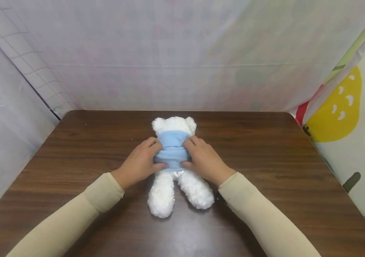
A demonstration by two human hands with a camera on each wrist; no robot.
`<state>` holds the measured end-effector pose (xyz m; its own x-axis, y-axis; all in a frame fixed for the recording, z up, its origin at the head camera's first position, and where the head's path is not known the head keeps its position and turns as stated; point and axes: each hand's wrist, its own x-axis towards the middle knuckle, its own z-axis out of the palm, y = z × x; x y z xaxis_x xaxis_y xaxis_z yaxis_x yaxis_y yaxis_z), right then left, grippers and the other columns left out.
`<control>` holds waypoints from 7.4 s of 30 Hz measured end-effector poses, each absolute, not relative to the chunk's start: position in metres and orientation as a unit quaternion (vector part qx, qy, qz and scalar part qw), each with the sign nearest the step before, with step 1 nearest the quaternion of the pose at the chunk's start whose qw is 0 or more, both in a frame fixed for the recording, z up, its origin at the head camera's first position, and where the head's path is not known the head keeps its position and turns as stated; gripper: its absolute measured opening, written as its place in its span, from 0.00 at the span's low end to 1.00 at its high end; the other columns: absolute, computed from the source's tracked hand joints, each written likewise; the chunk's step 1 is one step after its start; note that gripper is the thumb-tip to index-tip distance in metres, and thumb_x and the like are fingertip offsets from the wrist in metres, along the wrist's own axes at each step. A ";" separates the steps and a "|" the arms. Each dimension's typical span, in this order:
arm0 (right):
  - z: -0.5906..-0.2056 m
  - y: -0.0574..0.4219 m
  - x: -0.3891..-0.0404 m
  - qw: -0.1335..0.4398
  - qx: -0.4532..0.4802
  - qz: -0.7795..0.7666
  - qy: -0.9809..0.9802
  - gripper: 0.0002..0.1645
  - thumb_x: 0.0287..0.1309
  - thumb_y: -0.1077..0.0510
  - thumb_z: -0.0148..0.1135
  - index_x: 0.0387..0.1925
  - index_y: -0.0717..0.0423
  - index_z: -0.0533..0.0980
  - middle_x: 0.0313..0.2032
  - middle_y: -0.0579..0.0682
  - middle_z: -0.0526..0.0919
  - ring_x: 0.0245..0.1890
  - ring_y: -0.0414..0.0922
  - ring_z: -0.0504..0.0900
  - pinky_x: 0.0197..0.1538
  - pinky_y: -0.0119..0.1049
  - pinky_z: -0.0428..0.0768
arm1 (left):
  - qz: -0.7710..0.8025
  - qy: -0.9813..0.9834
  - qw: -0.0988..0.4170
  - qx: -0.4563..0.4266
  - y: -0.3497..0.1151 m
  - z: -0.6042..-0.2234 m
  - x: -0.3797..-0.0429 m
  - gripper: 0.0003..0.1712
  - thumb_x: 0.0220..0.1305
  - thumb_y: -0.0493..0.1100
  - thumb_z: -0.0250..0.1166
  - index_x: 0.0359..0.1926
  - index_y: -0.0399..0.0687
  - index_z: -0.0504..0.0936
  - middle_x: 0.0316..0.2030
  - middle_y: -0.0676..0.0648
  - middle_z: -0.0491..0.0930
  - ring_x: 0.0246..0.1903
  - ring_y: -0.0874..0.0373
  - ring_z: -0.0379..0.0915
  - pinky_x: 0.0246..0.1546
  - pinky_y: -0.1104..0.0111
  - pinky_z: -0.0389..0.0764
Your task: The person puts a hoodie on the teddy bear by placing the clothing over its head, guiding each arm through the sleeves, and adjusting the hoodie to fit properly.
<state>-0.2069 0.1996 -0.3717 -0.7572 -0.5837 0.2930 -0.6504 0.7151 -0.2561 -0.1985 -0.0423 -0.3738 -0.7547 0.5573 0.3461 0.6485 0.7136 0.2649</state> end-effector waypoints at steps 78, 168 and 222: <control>-0.368 0.226 -0.204 -0.055 0.143 0.452 -0.879 0.17 0.73 0.57 0.47 0.52 0.56 0.80 0.51 0.54 0.81 0.48 0.48 0.76 0.50 0.43 0.74 | -0.349 -0.903 0.035 -0.246 -0.065 -0.352 -0.184 0.26 0.63 0.45 0.71 0.60 0.42 0.76 0.51 0.45 0.72 0.45 0.50 0.71 0.44 0.60 0.74; -0.357 0.226 -0.187 0.065 0.359 0.295 -0.883 0.11 0.59 0.59 0.71 0.35 0.49 0.73 0.34 0.44 0.72 0.37 0.44 0.72 0.41 0.39 0.71 | -0.172 -0.894 0.160 -0.382 -0.043 -0.369 -0.183 0.11 0.54 0.43 0.69 0.36 0.52 0.76 0.47 0.48 0.70 0.48 0.51 0.64 0.47 0.58 0.71; -0.380 0.225 -0.197 0.081 0.153 0.381 -0.908 0.07 0.68 0.59 0.60 0.39 0.55 0.83 0.32 0.49 0.84 0.28 0.44 0.74 0.35 0.39 0.73 | -0.127 -0.919 0.097 -0.361 -0.042 -0.365 -0.181 0.35 0.62 0.53 0.70 0.68 0.50 0.73 0.48 0.44 0.67 0.41 0.53 0.62 0.35 0.65 0.70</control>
<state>-0.1971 0.2250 -0.3797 -0.9397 -0.2164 0.2648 -0.3406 0.6628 -0.6669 -0.1811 -0.0423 -0.3650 -0.7200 0.6393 0.2700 0.6885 0.7067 0.1628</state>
